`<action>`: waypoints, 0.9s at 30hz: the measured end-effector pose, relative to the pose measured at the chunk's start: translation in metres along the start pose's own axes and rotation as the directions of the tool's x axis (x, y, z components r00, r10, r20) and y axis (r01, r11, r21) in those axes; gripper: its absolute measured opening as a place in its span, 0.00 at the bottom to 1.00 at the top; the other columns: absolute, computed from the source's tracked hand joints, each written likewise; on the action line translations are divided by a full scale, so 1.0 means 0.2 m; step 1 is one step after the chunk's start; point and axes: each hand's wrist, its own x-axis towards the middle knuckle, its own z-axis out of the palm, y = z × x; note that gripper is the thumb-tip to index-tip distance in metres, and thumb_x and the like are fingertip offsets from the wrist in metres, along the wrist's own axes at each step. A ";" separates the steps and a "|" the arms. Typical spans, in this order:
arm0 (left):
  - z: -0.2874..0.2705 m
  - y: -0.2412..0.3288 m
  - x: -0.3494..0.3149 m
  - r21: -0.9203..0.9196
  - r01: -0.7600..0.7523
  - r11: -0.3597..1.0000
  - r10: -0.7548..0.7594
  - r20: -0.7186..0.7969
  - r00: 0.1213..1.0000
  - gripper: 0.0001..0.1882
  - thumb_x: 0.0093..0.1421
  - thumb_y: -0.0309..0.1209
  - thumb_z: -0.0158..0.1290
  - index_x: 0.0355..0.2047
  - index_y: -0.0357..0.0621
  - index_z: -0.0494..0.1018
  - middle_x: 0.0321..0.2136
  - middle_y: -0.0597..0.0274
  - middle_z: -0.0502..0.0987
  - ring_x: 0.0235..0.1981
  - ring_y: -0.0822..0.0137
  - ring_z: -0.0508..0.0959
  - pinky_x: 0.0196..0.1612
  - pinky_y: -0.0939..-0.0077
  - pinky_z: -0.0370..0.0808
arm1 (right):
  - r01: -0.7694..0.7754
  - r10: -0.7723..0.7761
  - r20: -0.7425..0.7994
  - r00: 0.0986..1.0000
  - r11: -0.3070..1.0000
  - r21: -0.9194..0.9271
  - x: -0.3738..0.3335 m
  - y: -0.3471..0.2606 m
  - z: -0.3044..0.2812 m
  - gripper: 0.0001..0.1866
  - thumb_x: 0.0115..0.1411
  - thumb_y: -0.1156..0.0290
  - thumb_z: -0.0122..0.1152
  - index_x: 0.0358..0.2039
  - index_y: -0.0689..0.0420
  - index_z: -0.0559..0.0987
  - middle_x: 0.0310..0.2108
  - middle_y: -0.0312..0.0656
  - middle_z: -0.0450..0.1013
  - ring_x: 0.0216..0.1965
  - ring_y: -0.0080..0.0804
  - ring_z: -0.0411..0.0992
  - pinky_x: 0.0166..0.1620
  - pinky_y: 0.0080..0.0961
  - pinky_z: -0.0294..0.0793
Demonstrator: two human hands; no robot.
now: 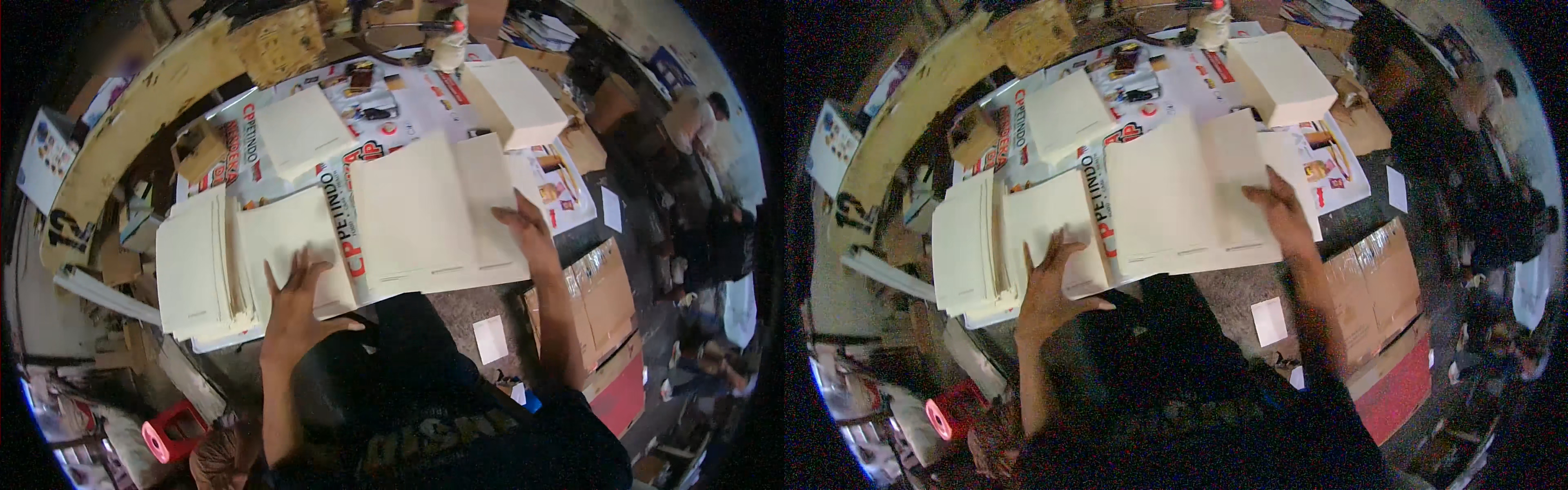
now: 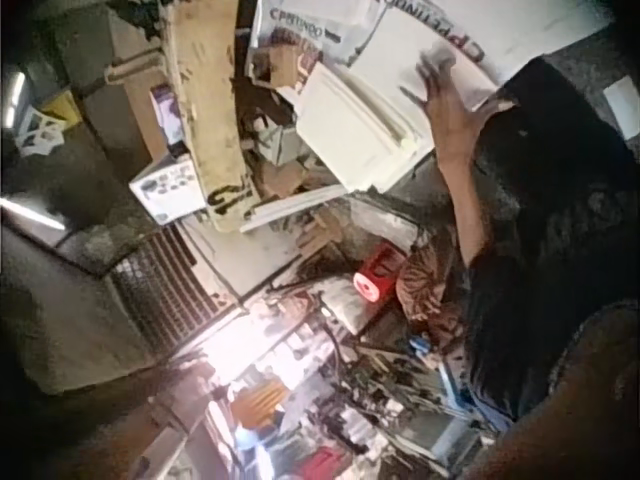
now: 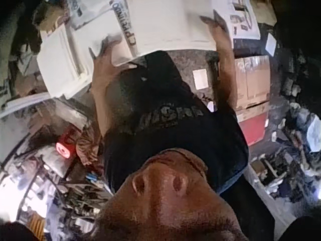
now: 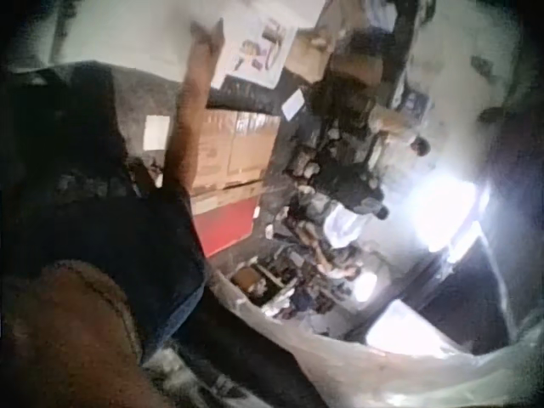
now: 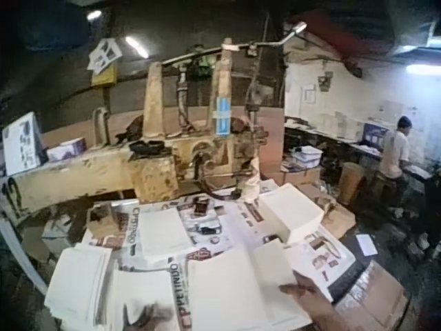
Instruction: The person sorts through several stacks of white paper covers on a table, picking them up and combining them into organized piles.
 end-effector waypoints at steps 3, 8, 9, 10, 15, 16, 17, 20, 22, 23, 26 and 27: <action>0.04 -0.11 0.00 -0.128 0.038 0.991 -0.033 0.035 0.999 0.32 0.41 0.39 0.70 0.47 0.46 0.73 0.56 0.49 0.72 0.64 0.50 0.62 0.70 0.43 0.30 | -0.072 0.043 0.132 0.990 0.972 0.224 0.00 0.09 0.13 0.31 0.59 0.62 0.59 0.61 0.63 0.68 0.53 0.48 0.73 0.56 0.35 0.68 0.61 0.26 0.60; -0.03 -0.22 -0.11 -0.281 0.066 0.957 -0.087 -0.066 0.994 0.14 0.49 0.30 0.65 0.36 0.39 0.78 0.40 0.50 0.78 0.45 0.58 0.77 0.56 0.59 0.63 | 0.201 -0.156 0.173 0.972 0.939 -0.278 -0.01 0.00 0.27 0.23 0.58 0.68 0.62 0.54 0.62 0.74 0.49 0.45 0.75 0.48 0.31 0.72 0.53 0.29 0.69; -0.04 -0.21 -0.14 -0.392 0.173 0.904 -0.224 -0.089 0.970 0.07 0.52 0.25 0.64 0.31 0.38 0.79 0.33 0.53 0.79 0.35 0.64 0.80 0.45 0.68 0.73 | 0.210 -0.160 0.194 0.968 0.938 -0.275 -0.02 -0.01 0.28 0.23 0.58 0.68 0.62 0.54 0.62 0.74 0.49 0.45 0.75 0.48 0.31 0.72 0.53 0.29 0.69; 0.00 -0.21 -0.18 -0.620 0.130 0.774 -0.386 -0.299 0.873 0.06 0.56 0.21 0.60 0.24 0.35 0.75 0.20 0.63 0.71 0.23 0.75 0.70 0.28 0.78 0.68 | 0.216 -0.187 0.192 0.963 0.966 -0.142 -0.03 -0.02 0.30 0.23 0.57 0.70 0.63 0.53 0.62 0.74 0.48 0.43 0.75 0.48 0.30 0.72 0.53 0.28 0.70; -0.03 -0.27 -0.31 -0.909 -0.370 0.193 -0.796 -0.366 0.483 0.18 0.69 0.37 0.44 0.39 0.33 0.76 0.37 0.58 0.78 0.40 0.70 0.77 0.47 0.74 0.73 | 0.101 -0.133 0.204 0.970 0.982 0.162 -0.08 -0.19 0.46 0.28 0.55 0.72 0.62 0.57 0.61 0.71 0.46 0.42 0.75 0.47 0.30 0.72 0.53 0.27 0.69; -0.04 -0.34 -0.32 -0.938 -0.313 0.149 -0.749 -0.314 0.583 0.21 0.70 0.39 0.42 0.42 0.32 0.75 0.42 0.54 0.77 0.44 0.67 0.76 0.51 0.72 0.72 | 0.100 -0.134 0.213 0.968 0.982 0.163 -0.11 -0.23 0.53 0.28 0.55 0.72 0.62 0.57 0.61 0.71 0.46 0.42 0.75 0.47 0.30 0.72 0.53 0.27 0.69; -0.06 -0.42 -0.36 -0.960 -0.252 0.123 -0.698 -0.264 0.666 0.24 0.70 0.41 0.39 0.46 0.30 0.74 0.47 0.50 0.77 0.49 0.65 0.76 0.54 0.70 0.70 | -0.046 0.007 0.237 0.971 0.986 0.160 -0.15 -0.27 0.65 0.29 0.56 0.72 0.61 0.59 0.61 0.68 0.47 0.43 0.74 0.48 0.31 0.71 0.54 0.27 0.69; -0.03 -0.37 -0.27 -0.555 0.291 0.779 -0.551 -0.386 0.740 0.19 0.68 0.35 0.44 0.41 0.28 0.75 0.33 0.42 0.79 0.34 0.56 0.80 0.40 0.66 0.75 | -0.253 0.149 0.392 0.908 0.940 0.228 -0.25 -0.29 1.00 0.32 0.58 0.71 0.59 0.63 0.59 0.63 0.50 0.45 0.72 0.49 0.32 0.70 0.55 0.28 0.67; -0.10 -0.36 -0.21 -0.289 0.505 0.813 -0.575 -0.269 0.773 0.16 0.67 0.33 0.46 0.40 0.29 0.75 0.28 0.40 0.79 0.28 0.55 0.81 0.34 0.64 0.75 | -0.445 0.025 0.722 0.691 0.802 0.398 -0.21 -0.10 1.15 0.28 0.60 0.73 0.55 0.62 0.56 0.66 0.51 0.43 0.71 0.52 0.30 0.70 0.53 0.27 0.72; -0.09 -0.38 -0.21 -0.265 0.494 0.828 -0.559 -0.334 0.759 0.13 0.64 0.30 0.49 0.40 0.30 0.75 0.24 0.40 0.77 0.25 0.54 0.80 0.30 0.64 0.74 | -0.485 0.019 0.691 0.723 0.726 0.488 -0.20 0.03 1.26 0.27 0.60 0.77 0.52 0.61 0.56 0.67 0.53 0.42 0.70 0.53 0.29 0.70 0.52 0.27 0.74; -0.17 -0.37 -0.20 -0.307 0.448 0.840 -0.541 -0.408 0.735 0.09 0.60 0.24 0.52 0.38 0.30 0.75 0.21 0.42 0.75 0.21 0.56 0.78 0.26 0.64 0.71 | -0.554 0.074 0.683 0.727 0.651 0.519 -0.28 -0.03 1.31 0.29 0.59 0.78 0.53 0.62 0.55 0.66 0.55 0.42 0.69 0.53 0.28 0.70 0.54 0.27 0.73; -0.19 -0.35 -0.18 -0.375 0.412 0.830 -0.547 -0.411 0.729 0.08 0.58 0.20 0.53 0.38 0.30 0.74 0.22 0.44 0.75 0.21 0.58 0.77 0.26 0.66 0.71 | -0.396 -0.031 0.662 0.749 0.780 0.485 -0.29 -0.01 1.29 0.30 0.59 0.78 0.55 0.63 0.54 0.65 0.55 0.42 0.69 0.54 0.29 0.70 0.55 0.27 0.72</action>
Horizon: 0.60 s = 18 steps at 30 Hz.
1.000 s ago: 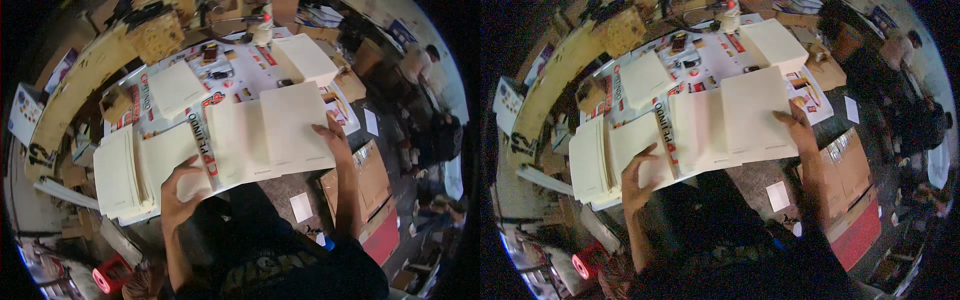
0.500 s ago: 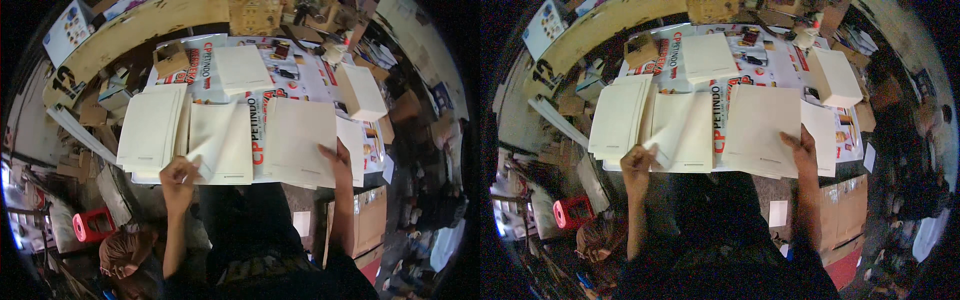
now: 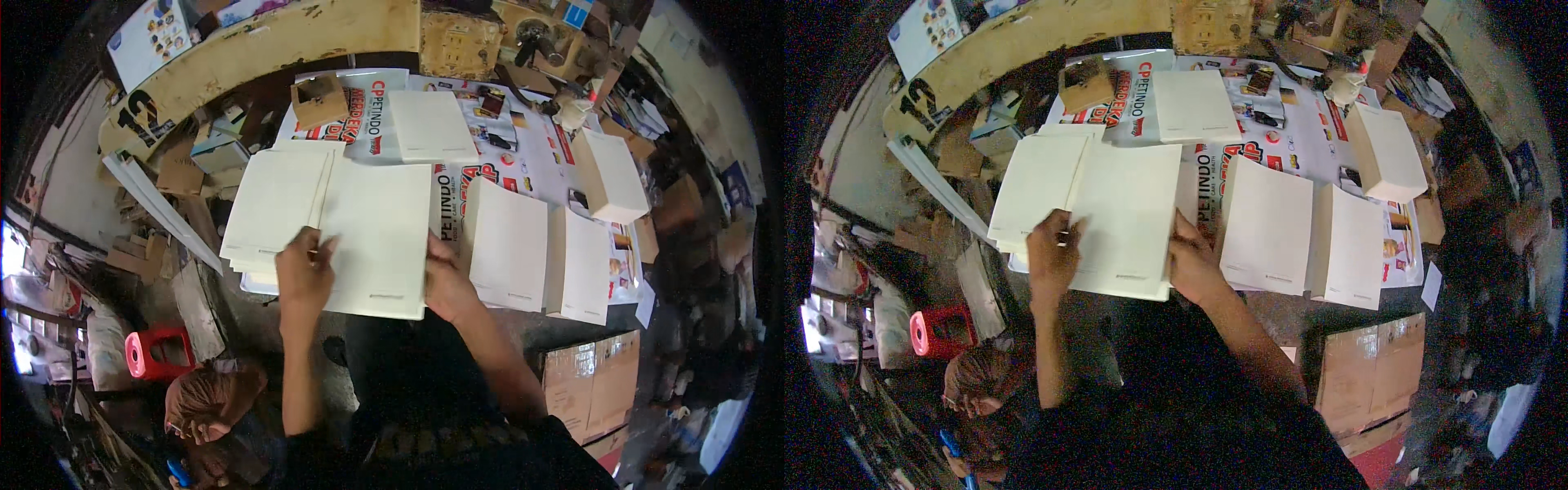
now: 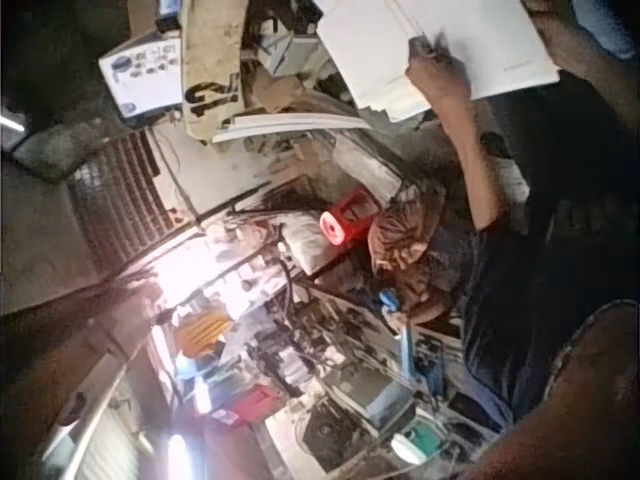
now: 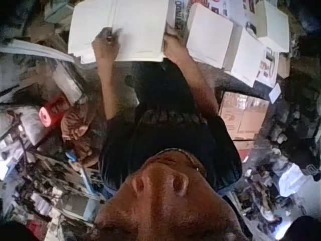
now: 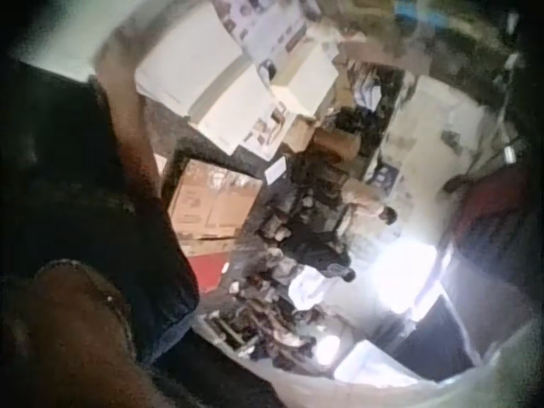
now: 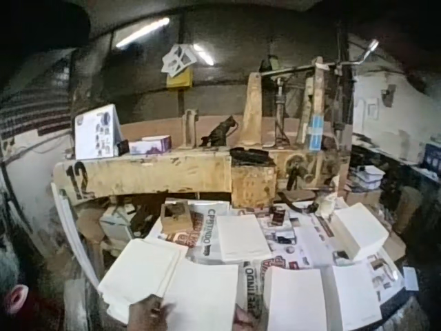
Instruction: The person sorts through several stacks of white paper covers on a table, picking them up and combining them into organized piles.
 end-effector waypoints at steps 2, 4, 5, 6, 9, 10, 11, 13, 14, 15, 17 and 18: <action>-0.07 -0.08 0.07 -0.033 -0.136 0.990 0.134 -0.049 0.990 0.13 0.54 0.19 0.57 0.42 0.30 0.74 0.27 0.53 0.75 0.26 0.67 0.73 0.29 0.71 0.70 | -0.136 0.136 -0.007 0.991 0.988 -0.069 -0.10 -0.18 0.07 0.32 0.60 0.76 0.60 0.64 0.53 0.62 0.57 0.47 0.68 0.57 0.34 0.68 0.58 0.30 0.69; -0.19 -0.56 0.26 0.375 -0.498 0.782 0.568 -0.100 0.817 0.22 0.59 0.22 0.53 0.55 0.37 0.67 0.41 0.56 0.74 0.38 0.65 0.73 0.43 0.69 0.69 | 0.060 -0.037 0.138 0.990 0.983 -0.172 -0.20 -0.30 0.09 0.32 0.62 0.71 0.61 0.64 0.53 0.60 0.57 0.51 0.67 0.58 0.38 0.67 0.58 0.33 0.69; -0.33 -1.05 0.29 0.320 -0.192 0.928 0.281 -0.258 0.925 0.20 0.66 0.28 0.45 0.58 0.38 0.64 0.42 0.58 0.73 0.42 0.62 0.73 0.51 0.68 0.68 | 0.110 -0.053 0.169 0.984 0.929 -0.354 -0.23 -0.35 0.15 0.31 0.64 0.68 0.59 0.64 0.53 0.58 0.56 0.54 0.67 0.59 0.39 0.67 0.58 0.36 0.69; -0.48 -1.03 0.40 -0.041 -0.152 0.988 0.151 -0.024 0.988 0.20 0.67 0.32 0.44 0.57 0.38 0.66 0.44 0.54 0.74 0.49 0.62 0.70 0.54 0.65 0.67 | 0.198 -0.157 0.134 0.978 0.899 -0.391 -0.27 -0.40 0.09 0.27 0.64 0.68 0.60 0.61 0.54 0.64 0.52 0.49 0.71 0.55 0.35 0.70 0.55 0.34 0.72; -0.69 -1.08 0.67 0.035 0.175 0.984 -0.178 0.146 0.973 0.25 0.68 0.45 0.43 0.54 0.37 0.71 0.45 0.42 0.78 0.62 0.57 0.66 0.61 0.56 0.63 | 0.189 -0.369 -0.081 0.926 0.638 -0.746 -0.41 -0.59 -0.17 0.16 0.60 0.70 0.64 0.48 0.61 0.77 0.44 0.42 0.77 0.42 0.27 0.76 0.42 0.27 0.80; -0.56 -1.23 0.66 0.651 0.084 0.755 0.009 -0.138 0.990 0.27 0.67 0.49 0.42 0.52 0.38 0.73 0.42 0.39 0.79 0.62 0.53 0.65 0.62 0.53 0.63 | 0.174 -0.470 -0.115 0.875 0.527 -0.832 -0.46 -0.64 -0.24 0.15 0.58 0.77 0.62 0.47 0.60 0.78 0.48 0.41 0.76 0.42 0.24 0.76 0.43 0.21 0.76; -0.36 -1.21 0.65 0.700 0.094 0.707 0.076 -0.207 0.975 0.30 0.67 0.52 0.40 0.53 0.38 0.73 0.45 0.39 0.77 0.62 0.49 0.64 0.64 0.50 0.60 | 0.157 -0.580 -0.199 0.790 0.504 -0.849 -0.53 -0.65 -0.39 0.17 0.56 0.76 0.65 0.47 0.60 0.78 0.47 0.41 0.76 0.41 0.24 0.76 0.40 0.21 0.77; -0.27 -1.30 0.60 0.516 -0.040 0.855 0.208 -0.273 0.939 0.37 0.67 0.60 0.32 0.56 0.41 0.71 0.56 0.42 0.70 0.66 0.42 0.56 0.67 0.42 0.50 | -0.088 -0.826 -0.218 0.520 0.202 -0.976 -0.66 -0.68 -0.67 0.18 0.53 0.71 0.69 0.45 0.59 0.79 0.46 0.42 0.77 0.41 0.32 0.76 0.39 0.30 0.77; -0.23 -1.15 0.59 0.594 0.055 0.803 0.013 -0.110 0.994 0.38 0.67 0.60 0.32 0.60 0.42 0.67 0.63 0.45 0.62 0.67 0.42 0.53 0.66 0.35 0.45 | -0.255 -0.893 -0.207 0.400 0.109 -0.961 -0.76 -0.71 -0.78 0.18 0.53 0.70 0.69 0.44 0.58 0.79 0.44 0.47 0.77 0.40 0.38 0.76 0.38 0.31 0.76; -0.23 -1.12 0.58 0.707 0.098 0.700 0.078 -0.213 0.974 0.31 0.66 0.52 0.39 0.60 0.45 0.68 0.63 0.47 0.62 0.66 0.42 0.54 0.66 0.41 0.50 | -0.383 -0.907 -0.119 0.405 -0.049 -0.923 -0.84 -0.72 -0.92 0.19 0.52 0.68 0.70 0.45 0.59 0.79 0.42 0.51 0.77 0.41 0.46 0.75 0.41 0.36 0.74; -0.19 -0.96 0.58 0.854 0.136 0.502 0.287 -0.313 0.905 0.24 0.63 0.43 0.49 0.57 0.47 0.70 0.61 0.47 0.65 0.64 0.43 0.59 0.65 0.49 0.57 | -0.536 -0.884 -0.184 0.430 -0.086 -0.840 -0.96 -0.66 -1.14 0.22 0.55 0.63 0.66 0.48 0.61 0.77 0.48 0.60 0.71 0.52 0.55 0.67 0.57 0.49 0.62; -0.18 -0.83 0.58 0.901 0.121 0.417 0.411 -0.305 0.859 0.23 0.62 0.41 0.50 0.55 0.46 0.72 0.59 0.46 0.67 0.62 0.44 0.62 0.64 0.51 0.59 | -0.618 -0.877 -0.198 0.438 -0.134 -0.775 -1.00 -0.65 -1.18 0.23 0.55 0.62 0.65 0.48 0.61 0.77 0.49 0.62 0.70 0.53 0.56 0.66 0.57 0.51 0.60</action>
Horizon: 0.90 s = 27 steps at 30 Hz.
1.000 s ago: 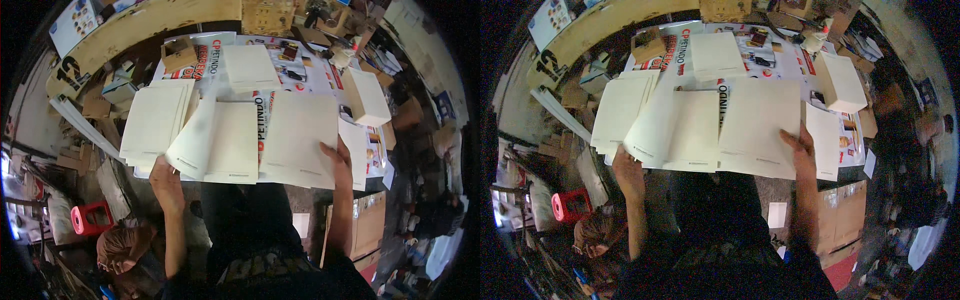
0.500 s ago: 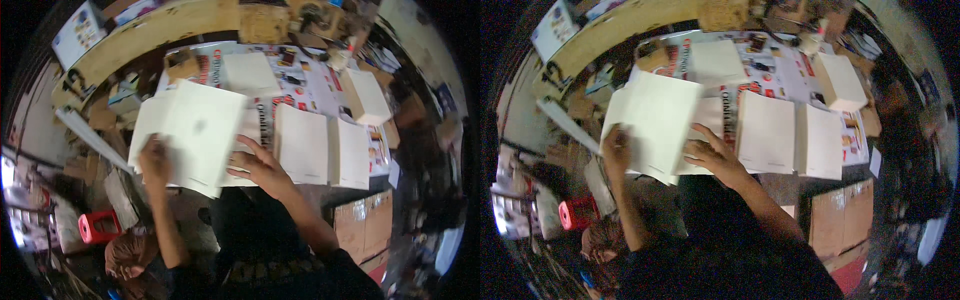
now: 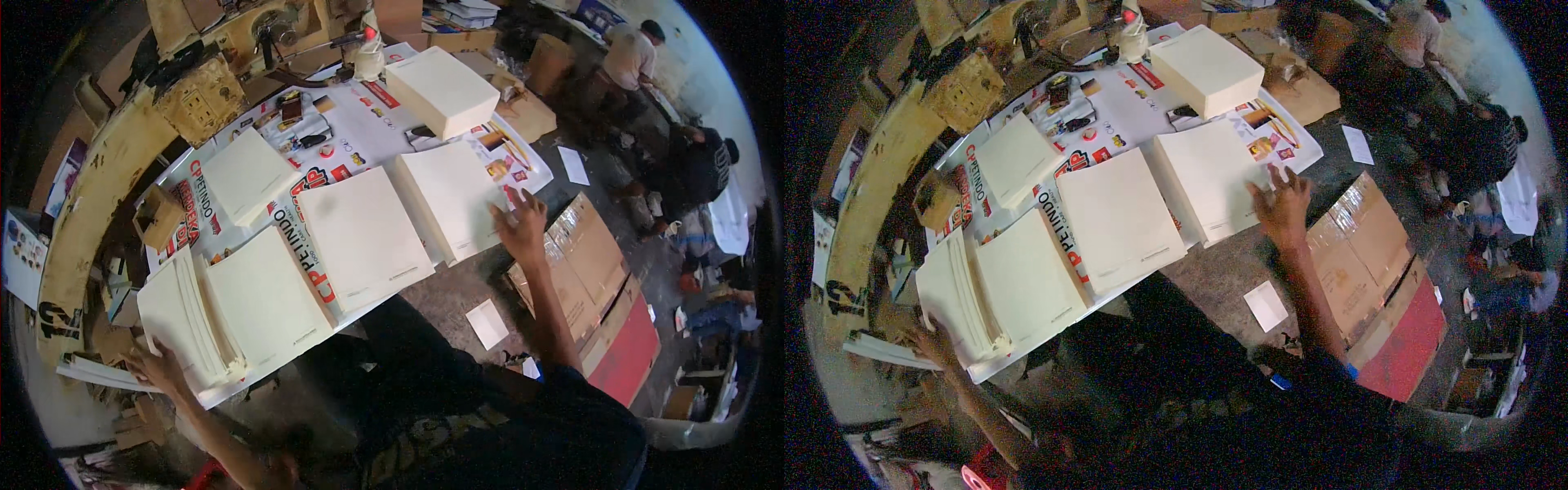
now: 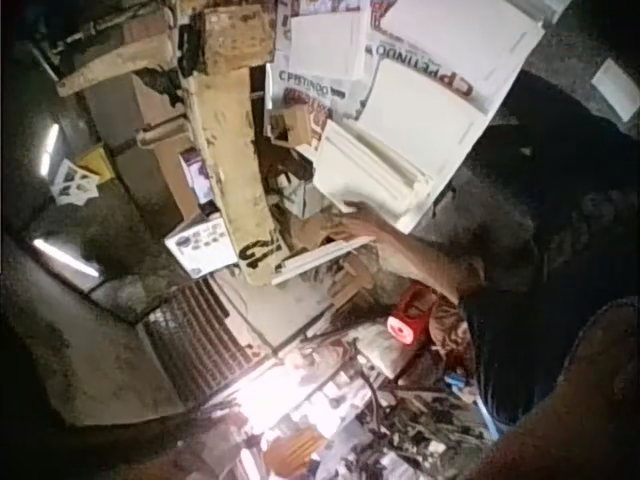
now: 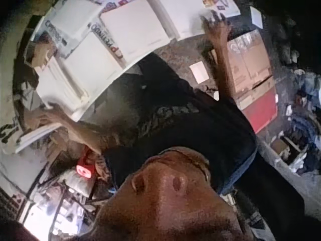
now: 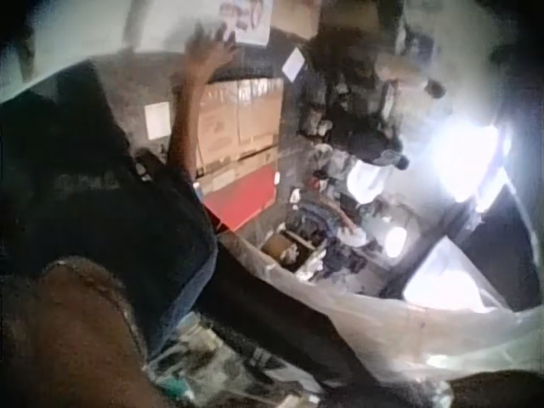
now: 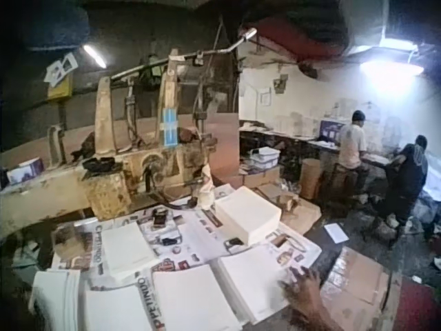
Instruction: The person sorts through several stacks of white paper covers on a table, picking them up and combining them into organized piles.
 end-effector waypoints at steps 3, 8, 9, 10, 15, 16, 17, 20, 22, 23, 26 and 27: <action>-0.59 0.43 0.12 -0.861 -0.303 0.409 0.219 -0.229 0.948 0.28 0.49 0.24 0.58 0.53 0.37 0.71 0.49 0.45 0.76 0.52 0.51 0.74 0.59 0.59 0.67 | 0.054 -0.053 0.016 0.998 0.998 -0.017 -0.05 0.04 0.00 0.21 0.55 0.63 0.63 0.47 0.60 0.78 0.51 0.62 0.70 0.55 0.59 0.63 0.58 0.51 0.59; -1.19 1.29 -0.26 -0.938 -0.286 0.196 0.642 -0.098 0.760 0.23 0.52 0.34 0.61 0.49 0.41 0.74 0.49 0.51 0.76 0.51 0.51 0.74 0.55 0.60 0.70 | 0.044 -0.048 -0.032 0.998 0.995 -0.094 -0.02 -0.05 0.02 0.18 0.55 0.68 0.64 0.46 0.59 0.79 0.52 0.57 0.70 0.54 0.56 0.64 0.57 0.49 0.62; -1.30 1.38 -0.32 -0.925 -0.334 0.181 0.722 -0.105 0.684 0.27 0.56 0.43 0.61 0.52 0.42 0.72 0.55 0.46 0.71 0.57 0.48 0.70 0.63 0.57 0.62 | -0.063 0.056 -0.065 0.996 0.991 -0.119 -0.02 -0.05 0.03 0.17 0.55 0.69 0.63 0.45 0.58 0.80 0.51 0.56 0.71 0.54 0.56 0.63 0.57 0.49 0.62; -1.36 1.44 -0.37 -0.884 -0.442 0.155 0.759 -0.180 0.625 0.37 0.53 0.50 0.62 0.56 0.40 0.68 0.59 0.41 0.66 0.62 0.42 0.63 0.65 0.52 0.57 | -0.065 0.058 -0.065 0.996 0.991 -0.116 -0.02 -0.05 0.03 0.17 0.55 0.69 0.63 0.45 0.58 0.80 0.51 0.56 0.71 0.54 0.56 0.63 0.57 0.49 0.62; -1.37 1.48 -0.39 -0.952 -0.260 0.162 0.853 0.002 0.522 0.39 0.49 0.51 0.64 0.54 0.35 0.69 0.52 0.44 0.73 0.57 0.48 0.70 0.63 0.52 0.61 | -0.007 0.013 -0.054 0.998 0.994 0.112 0.02 -0.13 -0.09 0.14 0.54 0.73 0.65 0.41 0.59 0.78 0.51 0.50 0.71 0.52 0.42 0.68 0.54 0.40 0.68; -1.37 1.46 -0.35 -0.975 -0.196 0.101 0.836 -0.023 0.548 0.32 0.51 0.46 0.65 0.50 0.36 0.72 0.47 0.45 0.76 0.51 0.50 0.74 0.59 0.56 0.67 | -0.008 0.014 -0.047 0.999 0.993 0.118 0.03 -0.11 -0.10 0.14 0.54 0.73 0.65 0.41 0.59 0.78 0.51 0.50 0.71 0.52 0.42 0.68 0.54 0.40 0.68; -1.37 1.44 -0.33 -0.990 -0.132 0.039 0.816 -0.044 0.576 0.26 0.52 0.42 0.65 0.45 0.37 0.75 0.42 0.47 0.79 0.45 0.52 0.79 0.54 0.59 0.72 | -0.153 0.117 0.115 0.986 0.910 0.386 0.05 -0.07 -0.10 0.12 0.55 0.74 0.65 0.41 0.60 0.77 0.45 0.47 0.74 0.46 0.36 0.71 0.49 0.33 0.70; -1.28 1.38 -0.38 -0.980 0.198 -0.023 0.742 0.116 0.660 0.11 0.57 0.31 0.62 0.36 0.37 0.78 0.25 0.53 0.78 0.28 0.63 0.79 0.40 0.69 0.73 | -0.399 0.147 0.400 0.905 0.623 0.673 0.10 -0.07 -0.13 0.12 0.61 0.73 0.60 0.45 0.60 0.77 0.32 0.39 0.77 0.32 0.23 0.74 0.39 0.20 0.72; -1.31 1.26 -0.35 -0.953 0.295 0.069 0.638 0.270 0.722 0.04 0.59 0.25 0.58 0.34 0.36 0.78 0.21 0.56 0.76 0.25 0.75 0.75 0.34 0.77 0.70 | -0.523 0.126 0.535 0.835 0.483 0.703 0.12 -0.12 -0.18 0.18 0.62 0.72 0.59 0.52 0.60 0.74 0.36 0.42 0.78 0.37 0.23 0.74 0.41 0.22 0.72; -1.33 1.22 -0.35 -0.907 0.416 -0.068 0.549 0.314 0.775 0.05 0.58 0.25 0.59 0.35 0.37 0.78 0.25 0.55 0.78 0.29 0.72 0.77 0.38 0.76 0.71 | -0.497 0.131 0.517 0.846 0.544 0.676 0.11 -0.12 -0.18 0.22 0.63 0.70 0.58 0.58 0.59 0.70 0.39 0.45 0.78 0.39 0.23 0.74 0.43 0.22 0.72; -1.28 0.99 -0.30 -0.921 0.302 -0.245 0.511 0.142 0.847 0.15 0.54 0.29 0.63 0.41 0.38 0.76 0.39 0.51 0.81 0.50 0.58 0.77 0.55 0.66 0.70 | -0.512 0.040 0.567 0.823 0.486 0.709 0.11 -0.23 -0.12 0.23 0.64 0.70 0.58 0.58 0.59 0.69 0.39 0.44 0.78 0.40 0.24 0.74 0.44 0.22 0.71; -1.25 0.91 -0.26 -0.976 0.202 -0.083 0.671 0.095 0.735 0.32 0.49 0.38 0.68 0.51 0.39 0.71 0.51 0.41 0.74 0.63 0.49 0.65 0.65 0.55 0.57 | -0.478 0.030 0.526 0.850 0.463 0.746 0.09 -0.30 -0.11 0.23 0.64 0.68 0.59 0.58 0.59 0.69 0.39 0.44 0.78 0.40 0.24 0.74 0.46 0.24 0.72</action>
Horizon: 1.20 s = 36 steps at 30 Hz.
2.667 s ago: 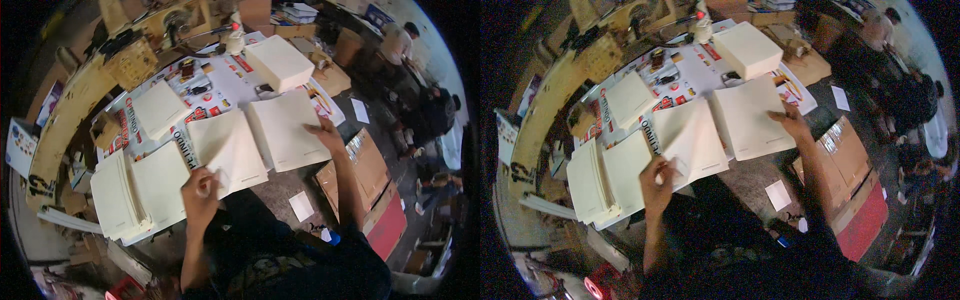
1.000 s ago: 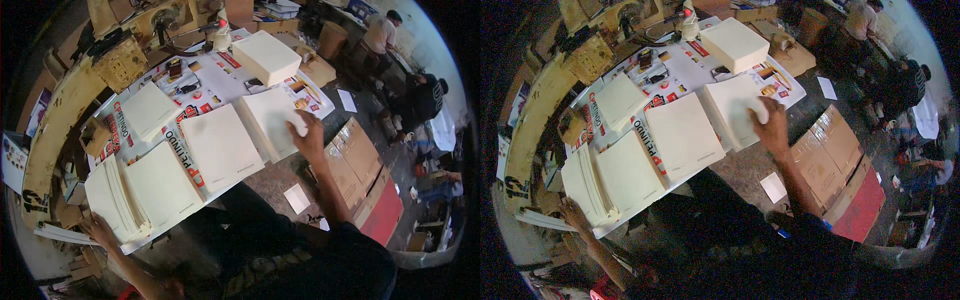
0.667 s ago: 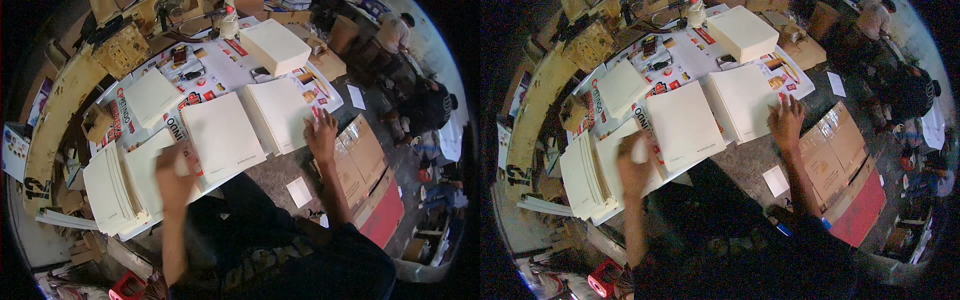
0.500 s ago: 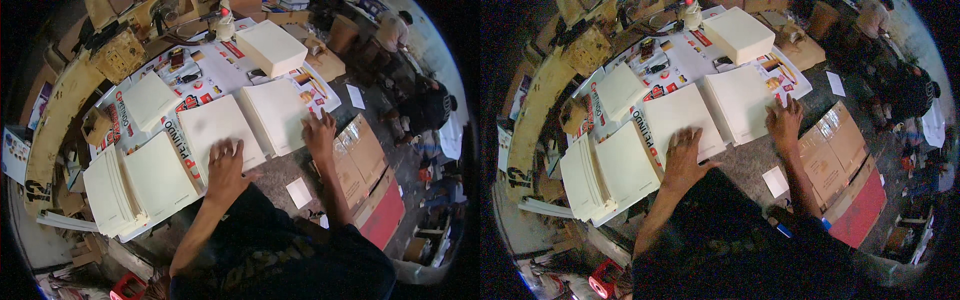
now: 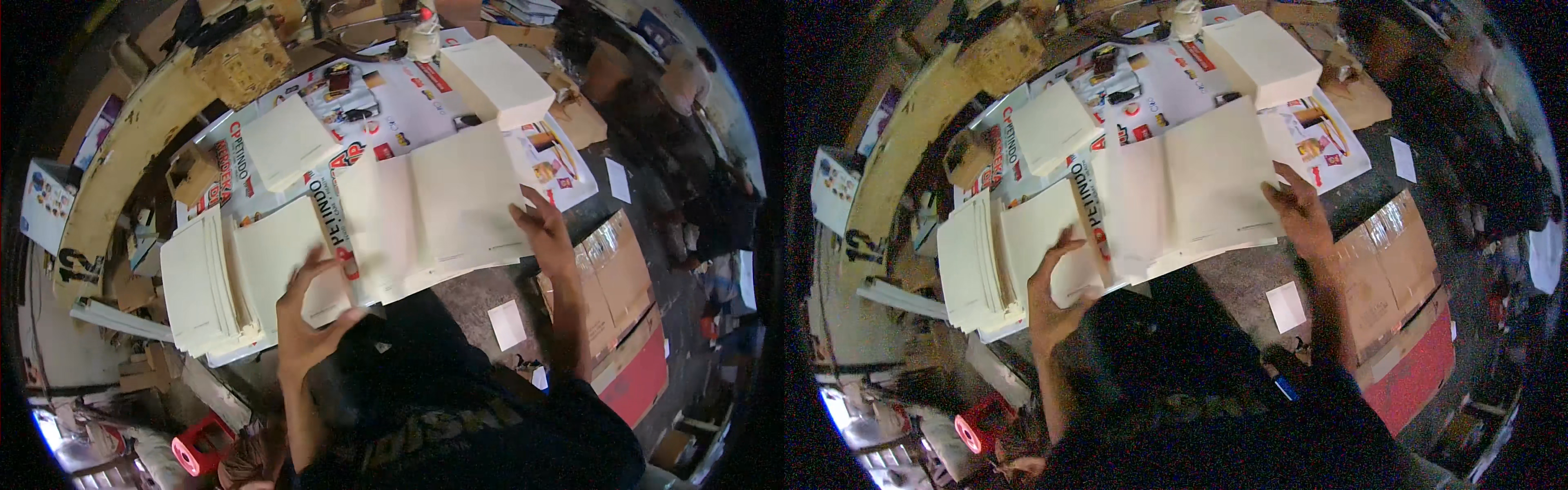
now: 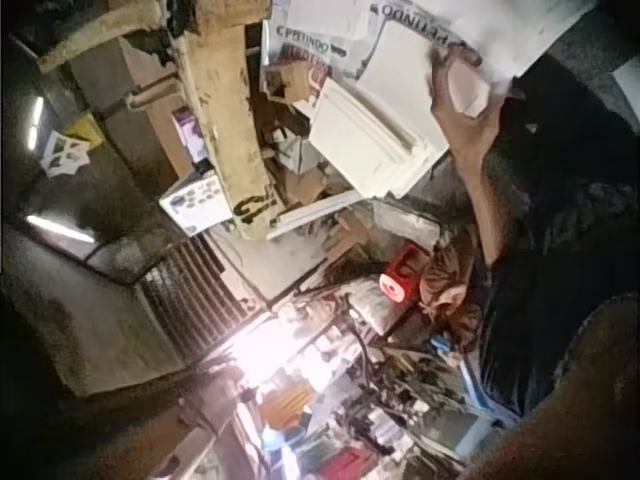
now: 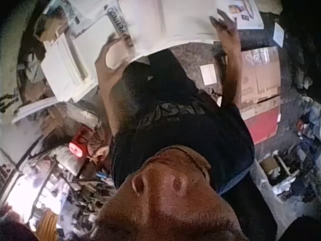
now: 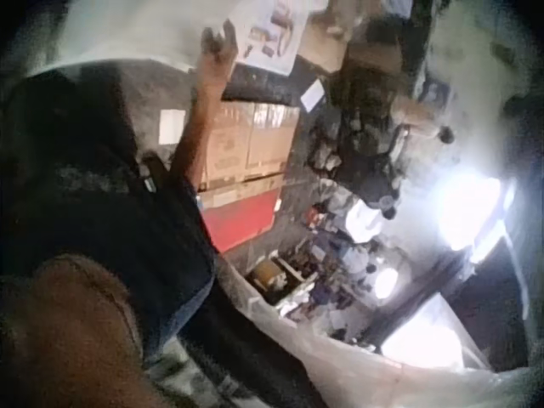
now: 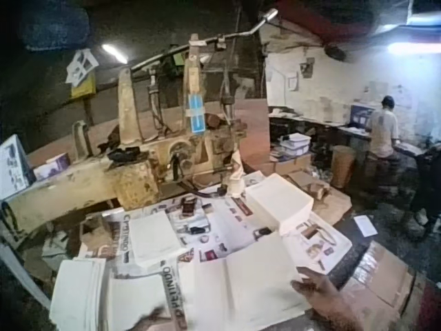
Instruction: The person sorts through several stacks of white paper covers on a table, picking them up and combining them into organized piles.
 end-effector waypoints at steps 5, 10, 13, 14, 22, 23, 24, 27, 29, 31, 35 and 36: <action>-0.06 -0.17 -0.14 0.612 0.116 0.782 -0.251 0.139 0.958 0.53 0.40 0.51 0.69 0.64 0.47 0.59 0.64 0.41 0.59 0.67 0.41 0.53 0.70 0.46 0.35 | -0.021 0.014 0.251 0.968 1.000 0.023 0.01 -0.02 0.28 0.24 0.64 0.64 0.60 0.57 0.60 0.70 0.44 0.45 0.76 0.47 0.28 0.71 0.53 0.26 0.68; -0.22 -0.25 -0.19 0.435 -0.066 0.898 0.005 0.140 0.990 0.15 0.54 0.25 0.60 0.43 0.38 0.76 0.37 0.40 0.78 0.45 0.55 0.80 0.57 0.57 0.69 | -0.217 0.176 0.254 0.951 0.965 0.144 0.02 0.04 0.42 0.26 0.63 0.61 0.58 0.56 0.64 0.71 0.47 0.43 0.75 0.50 0.30 0.69 0.57 0.29 0.65; -0.31 -0.24 -0.32 0.113 0.332 0.936 -0.299 -0.239 0.924 0.06 0.57 0.22 0.58 0.36 0.37 0.77 0.26 0.54 0.76 0.27 0.70 0.76 0.36 0.74 0.73 | -0.004 0.013 0.395 0.919 1.000 -0.022 0.01 -0.02 0.51 0.26 0.62 0.61 0.59 0.56 0.63 0.72 0.49 0.43 0.74 0.50 0.31 0.69 0.56 0.28 0.65; -0.31 -0.20 -0.36 -0.142 0.366 0.920 -0.391 -0.420 0.819 0.01 0.61 0.22 0.55 0.32 0.37 0.76 0.20 0.65 0.70 0.20 0.78 0.65 0.23 0.81 0.63 | -0.063 0.033 0.367 0.930 0.996 0.069 -0.01 -0.03 0.54 0.26 0.61 0.61 0.59 0.56 0.64 0.71 0.49 0.43 0.74 0.50 0.31 0.69 0.57 0.28 0.65; -0.38 -0.39 -0.34 -0.408 0.265 0.874 -0.456 -0.497 0.738 0.24 0.70 0.40 0.42 0.47 0.25 0.71 0.26 0.58 0.73 0.28 0.67 0.70 0.36 0.70 0.70 | -0.359 0.158 0.482 0.862 0.861 0.360 -0.21 -0.11 1.16 0.32 0.65 0.61 0.55 0.65 0.63 0.59 0.55 0.47 0.68 0.57 0.34 0.65 0.61 0.30 0.61; -0.39 -0.37 -0.33 -0.091 0.531 0.843 -0.523 -0.377 0.765 0.24 0.70 0.39 0.42 0.48 0.25 0.71 0.22 0.56 0.72 0.26 0.68 0.69 0.33 0.70 0.69 | -0.468 0.237 0.573 0.785 0.832 0.297 -0.24 -0.23 1.22 0.31 0.66 0.63 0.54 0.65 0.62 0.60 0.55 0.45 0.69 0.56 0.33 0.66 0.59 0.30 0.64; -0.38 -0.47 -0.35 0.060 0.471 0.880 -0.414 -0.385 0.824 0.21 0.70 0.37 0.42 0.47 0.27 0.73 0.16 0.53 0.67 0.21 0.67 0.66 0.28 0.68 0.68 | -0.449 0.113 0.645 0.756 0.807 0.385 -0.26 -0.20 1.30 0.29 0.65 0.67 0.54 0.64 0.61 0.61 0.54 0.45 0.70 0.55 0.31 0.67 0.57 0.30 0.67; -0.39 -0.43 -0.25 0.039 0.540 0.841 -0.508 -0.288 0.812 0.19 0.68 0.32 0.43 0.49 0.28 0.73 0.18 0.48 0.69 0.21 0.68 0.69 0.28 0.69 0.70 | -0.512 0.132 0.661 0.739 0.748 0.423 -0.26 -0.17 1.34 0.26 0.62 0.73 0.56 0.62 0.59 0.65 0.52 0.42 0.72 0.51 0.30 0.71 0.53 0.30 0.71; -0.37 -0.55 -0.31 0.045 0.488 0.872 -0.433 -0.398 0.809 0.18 0.66 0.30 0.43 0.49 0.28 0.72 0.20 0.47 0.73 0.24 0.68 0.74 0.31 0.72 0.72 | -0.534 0.175 0.638 0.749 0.730 0.427 -0.29 -0.22 1.29 0.26 0.62 0.72 0.57 0.61 0.59 0.66 0.51 0.42 0.72 0.50 0.30 0.71 0.53 0.29 0.72; -0.36 -0.62 -0.33 0.208 0.421 0.883 -0.289 -0.467 0.836 0.18 0.66 0.30 0.45 0.49 0.28 0.72 0.22 0.47 0.76 0.26 0.67 0.77 0.33 0.72 0.74 | -0.559 0.226 0.614 0.756 0.711 0.427 -0.30 -0.29 1.23 0.27 0.61 0.72 0.58 0.61 0.59 0.67 0.51 0.42 0.73 0.50 0.30 0.71 0.52 0.29 0.72; -0.38 -0.46 -0.30 0.134 0.388 0.912 -0.289 -0.462 0.838 0.17 0.66 0.30 0.46 0.48 0.28 0.73 0.22 0.49 0.76 0.24 0.65 0.76 0.33 0.70 0.74 | -0.589 0.090 0.651 0.753 0.532 0.608 -0.29 -0.27 1.19 0.24 0.60 0.75 0.57 0.58 0.59 0.69 0.49 0.44 0.73 0.49 0.31 0.72 0.52 0.30 0.72; -0.39 -0.41 -0.29 0.073 0.494 0.866 -0.419 -0.434 0.798 0.17 0.65 0.29 0.46 0.48 0.28 0.73 0.22 0.49 0.76 0.23 0.66 0.75 0.33 0.70 0.73 | -0.548 0.135 0.628 0.767 0.648 0.529 -0.28 -0.24 1.20 0.26 0.61 0.77 0.56 0.60 0.60 0.66 0.51 0.43 0.71 0.51 0.31 0.70 0.54 0.29 0.71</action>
